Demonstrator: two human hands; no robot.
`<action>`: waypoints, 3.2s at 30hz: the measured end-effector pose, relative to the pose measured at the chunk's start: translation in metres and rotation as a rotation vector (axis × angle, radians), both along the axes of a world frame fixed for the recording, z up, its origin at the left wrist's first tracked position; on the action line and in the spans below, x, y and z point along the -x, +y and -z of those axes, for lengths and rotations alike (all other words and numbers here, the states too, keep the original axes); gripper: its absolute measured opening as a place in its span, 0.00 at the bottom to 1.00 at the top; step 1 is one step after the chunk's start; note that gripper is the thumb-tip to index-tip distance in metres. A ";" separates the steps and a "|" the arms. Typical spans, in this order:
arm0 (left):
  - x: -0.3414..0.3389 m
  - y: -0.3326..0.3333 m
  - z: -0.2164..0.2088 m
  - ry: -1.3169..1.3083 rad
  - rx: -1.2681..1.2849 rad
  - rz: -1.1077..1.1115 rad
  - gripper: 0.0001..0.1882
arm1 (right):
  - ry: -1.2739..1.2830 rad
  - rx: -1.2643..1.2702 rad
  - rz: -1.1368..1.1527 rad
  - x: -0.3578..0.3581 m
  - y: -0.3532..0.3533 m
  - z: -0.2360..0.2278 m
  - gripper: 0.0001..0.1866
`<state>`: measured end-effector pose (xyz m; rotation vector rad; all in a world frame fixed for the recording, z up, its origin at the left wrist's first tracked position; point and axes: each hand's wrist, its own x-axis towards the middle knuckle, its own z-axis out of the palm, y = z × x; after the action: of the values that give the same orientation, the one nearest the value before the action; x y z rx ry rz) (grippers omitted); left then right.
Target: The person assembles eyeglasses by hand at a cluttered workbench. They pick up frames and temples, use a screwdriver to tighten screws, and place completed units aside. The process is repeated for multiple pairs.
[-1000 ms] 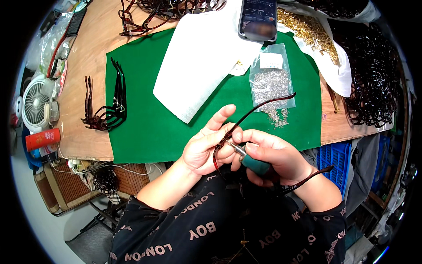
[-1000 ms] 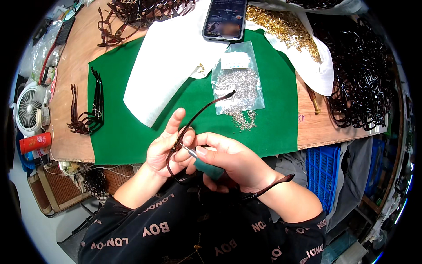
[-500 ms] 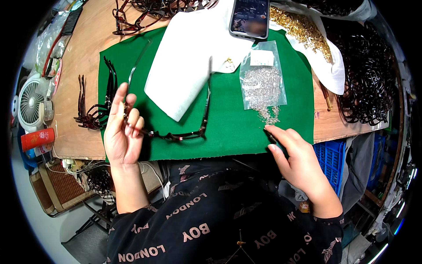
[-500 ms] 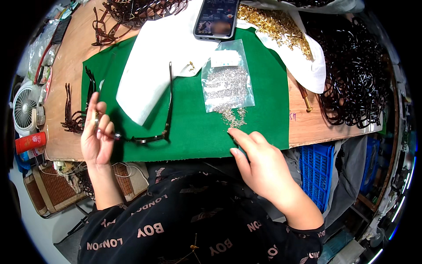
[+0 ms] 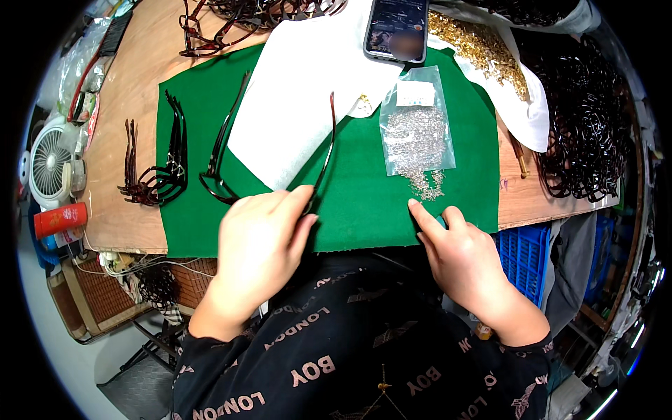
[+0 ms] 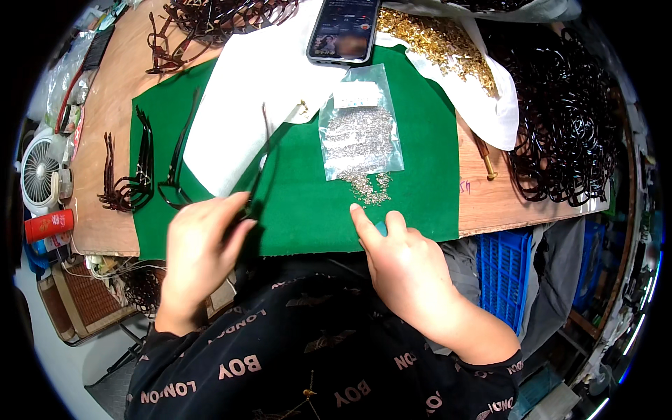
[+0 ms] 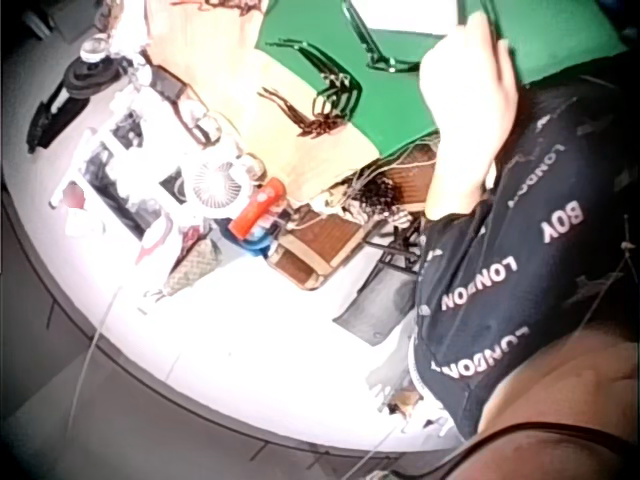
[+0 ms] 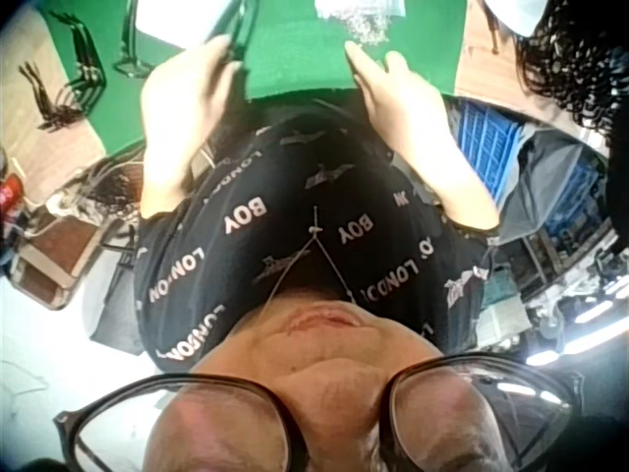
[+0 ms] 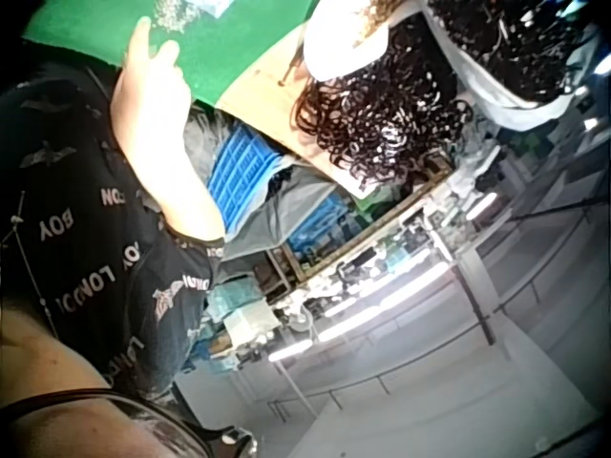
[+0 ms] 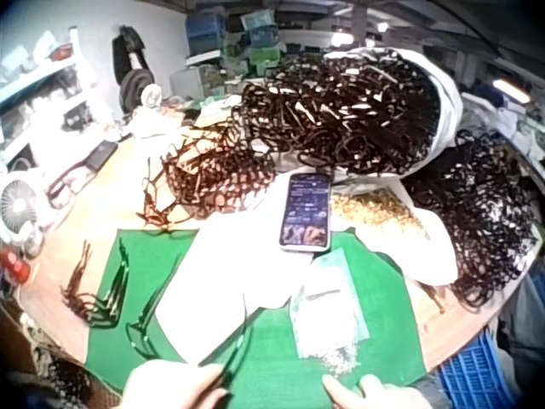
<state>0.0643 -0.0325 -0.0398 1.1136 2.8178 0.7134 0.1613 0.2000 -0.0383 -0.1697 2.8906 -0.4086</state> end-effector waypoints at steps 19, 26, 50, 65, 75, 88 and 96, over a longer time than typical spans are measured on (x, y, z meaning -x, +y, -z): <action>-0.020 0.026 0.065 -1.959 -1.774 0.342 0.15 | 0.013 -0.023 0.050 0.001 -0.004 0.002 0.22; -0.022 0.032 0.076 -2.074 -1.759 0.288 0.18 | 0.080 0.610 0.031 0.008 -0.001 0.008 0.17; -0.023 0.028 0.076 -2.076 -1.546 0.253 0.19 | -1.063 1.778 0.533 0.031 -0.024 -0.002 0.18; -0.013 -0.067 -0.057 0.008 -0.797 -0.231 0.15 | -0.611 1.607 0.397 0.039 -0.012 0.021 0.17; -0.019 -0.084 -0.035 0.202 -0.036 -0.769 0.09 | -0.653 1.526 0.359 0.033 -0.010 0.030 0.15; 0.218 -0.077 0.008 0.403 0.268 -0.359 0.12 | -0.569 1.538 0.354 0.026 -0.007 0.029 0.16; 0.098 -0.078 -0.064 -0.001 -0.497 -0.084 0.17 | 0.027 0.456 0.282 -0.006 0.023 -0.010 0.16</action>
<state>-0.0335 -0.1100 0.0244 1.0373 2.7721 1.4775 0.1674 0.2227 -0.0285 0.1659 2.8030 -1.1199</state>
